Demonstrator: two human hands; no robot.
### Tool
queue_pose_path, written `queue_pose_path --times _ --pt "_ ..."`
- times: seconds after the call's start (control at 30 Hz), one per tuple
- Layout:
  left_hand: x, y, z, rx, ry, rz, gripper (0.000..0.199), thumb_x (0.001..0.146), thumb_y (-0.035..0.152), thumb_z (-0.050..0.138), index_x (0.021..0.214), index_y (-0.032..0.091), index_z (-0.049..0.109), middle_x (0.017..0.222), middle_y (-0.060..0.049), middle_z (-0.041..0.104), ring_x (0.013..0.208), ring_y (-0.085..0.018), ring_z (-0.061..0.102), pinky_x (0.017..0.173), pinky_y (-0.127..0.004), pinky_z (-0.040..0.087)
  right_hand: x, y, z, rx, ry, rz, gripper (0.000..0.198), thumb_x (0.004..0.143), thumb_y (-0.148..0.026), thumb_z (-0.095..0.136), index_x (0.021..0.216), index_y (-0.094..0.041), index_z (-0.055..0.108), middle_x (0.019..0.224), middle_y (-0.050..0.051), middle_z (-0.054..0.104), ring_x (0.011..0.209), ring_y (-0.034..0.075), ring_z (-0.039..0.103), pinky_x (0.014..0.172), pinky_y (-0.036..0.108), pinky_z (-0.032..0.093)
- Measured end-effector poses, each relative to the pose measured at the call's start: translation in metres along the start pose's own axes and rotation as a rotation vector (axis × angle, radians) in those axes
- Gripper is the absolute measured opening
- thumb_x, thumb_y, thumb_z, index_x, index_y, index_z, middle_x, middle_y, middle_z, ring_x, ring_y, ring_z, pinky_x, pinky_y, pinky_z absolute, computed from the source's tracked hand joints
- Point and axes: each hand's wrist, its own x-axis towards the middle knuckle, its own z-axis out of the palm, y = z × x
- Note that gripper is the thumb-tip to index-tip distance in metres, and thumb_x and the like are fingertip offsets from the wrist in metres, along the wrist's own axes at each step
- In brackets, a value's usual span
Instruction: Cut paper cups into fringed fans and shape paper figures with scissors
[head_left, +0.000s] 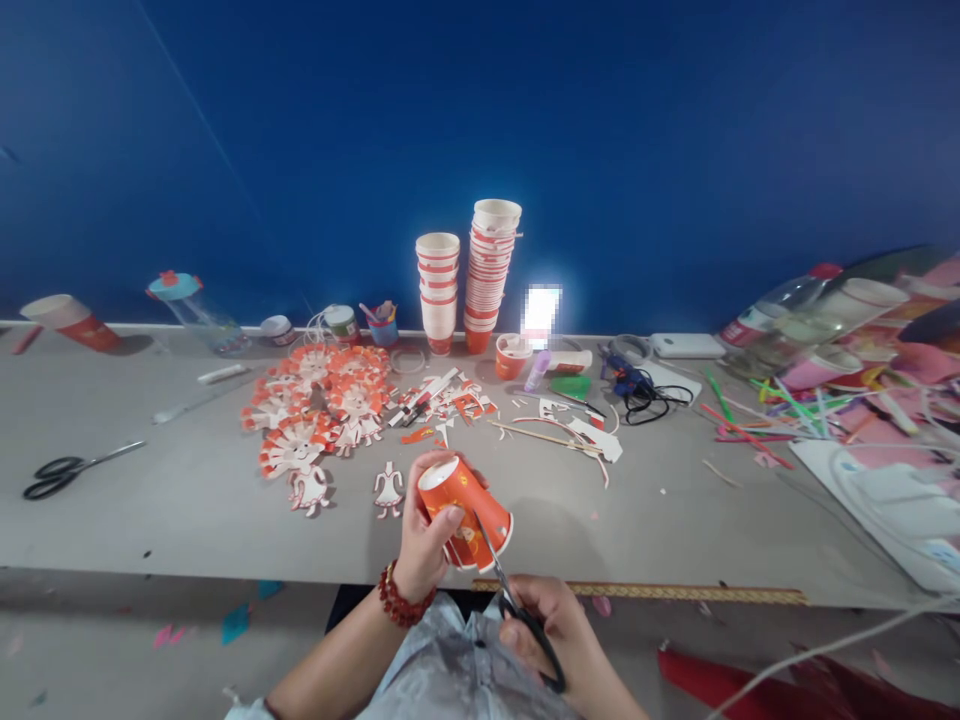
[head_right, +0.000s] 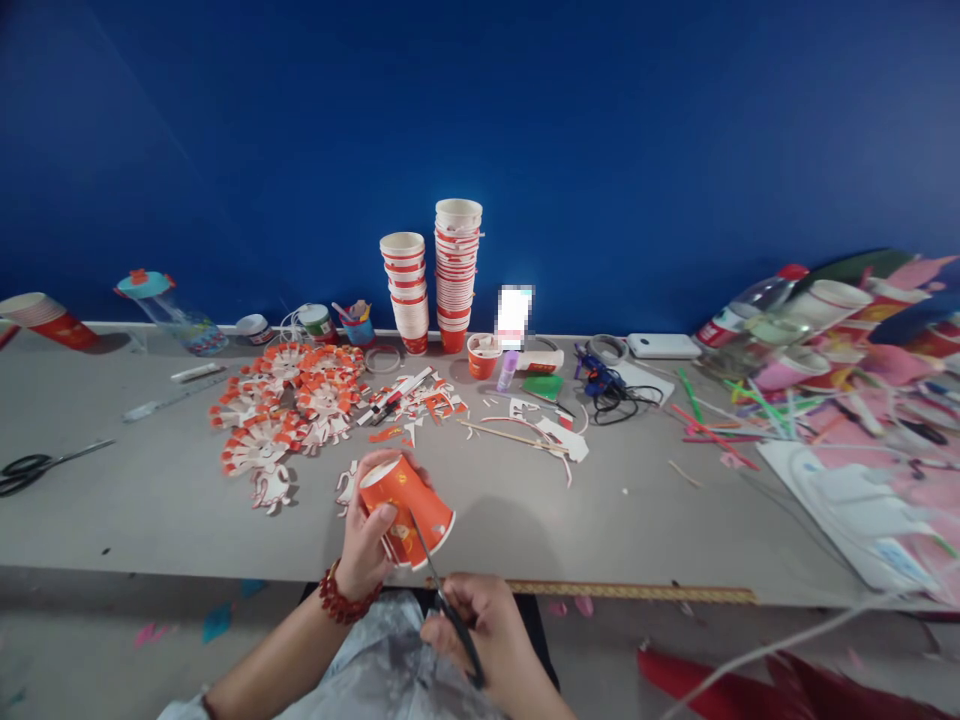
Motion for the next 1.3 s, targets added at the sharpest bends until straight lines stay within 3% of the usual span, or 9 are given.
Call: queue_pose_path --times 0.23,0.43,0.63,0.87,1.1,1.3 --pt "-0.004 -0.001 0.002 0.041 -0.024 -0.029 0.051 0.072 0.042 0.074 0.112 0.023 0.050 0.100 -0.008 0.064 0.088 -0.024 0.065 0.073 -0.034 0.053 0.000 -0.004 -0.002 0.139 -0.118 0.098 0.068 0.056 -0.087 0.059 0.058 -0.021 0.039 0.041 -0.009 0.035 0.032 0.006 0.033 0.035 0.019 0.020" --pt "-0.003 -0.001 0.002 0.038 -0.049 -0.012 0.048 0.074 0.041 0.072 0.113 0.023 0.049 0.098 -0.008 0.065 0.088 -0.024 0.065 0.072 -0.032 0.053 0.002 -0.005 0.000 0.099 -0.043 0.080 0.070 0.054 -0.088 0.058 0.053 -0.021 0.039 0.039 -0.008 0.033 0.033 0.005 0.028 0.034 0.019 0.016" --pt "-0.006 -0.005 0.003 0.043 -0.086 -0.026 0.052 0.073 0.041 0.073 0.115 0.023 0.048 0.095 -0.007 0.067 0.083 -0.022 0.065 0.069 -0.031 0.052 0.002 -0.004 0.001 0.186 -0.140 0.094 0.069 0.057 -0.086 0.059 0.062 -0.019 0.046 0.037 -0.007 0.041 0.030 0.005 0.033 0.035 0.018 0.021" --pt "-0.008 -0.009 0.003 0.060 -0.086 -0.026 0.053 0.073 0.041 0.073 0.115 0.023 0.047 0.093 -0.007 0.068 0.080 -0.022 0.065 0.069 -0.032 0.052 0.004 -0.005 0.001 0.172 -0.066 0.104 0.071 0.055 -0.088 0.058 0.061 -0.019 0.048 0.039 -0.008 0.036 0.031 0.005 0.031 0.034 0.019 0.021" --pt "-0.008 -0.008 0.000 0.066 -0.106 -0.042 0.054 0.073 0.043 0.074 0.116 0.023 0.048 0.094 -0.007 0.067 0.077 -0.021 0.064 0.066 -0.031 0.052 0.005 -0.001 0.001 0.222 -0.148 0.093 0.068 0.056 -0.086 0.060 0.064 -0.019 0.048 0.039 -0.008 0.039 0.029 0.006 0.036 0.033 0.018 0.023" --pt "-0.008 -0.007 -0.003 0.060 -0.126 -0.033 0.052 0.074 0.038 0.074 0.116 0.023 0.049 0.098 -0.009 0.067 0.084 -0.024 0.066 0.069 -0.032 0.053 0.005 -0.006 0.000 0.206 -0.097 0.125 0.070 0.052 -0.087 0.061 0.062 -0.019 0.048 0.040 -0.008 0.037 0.029 0.005 0.031 0.032 0.018 0.021"
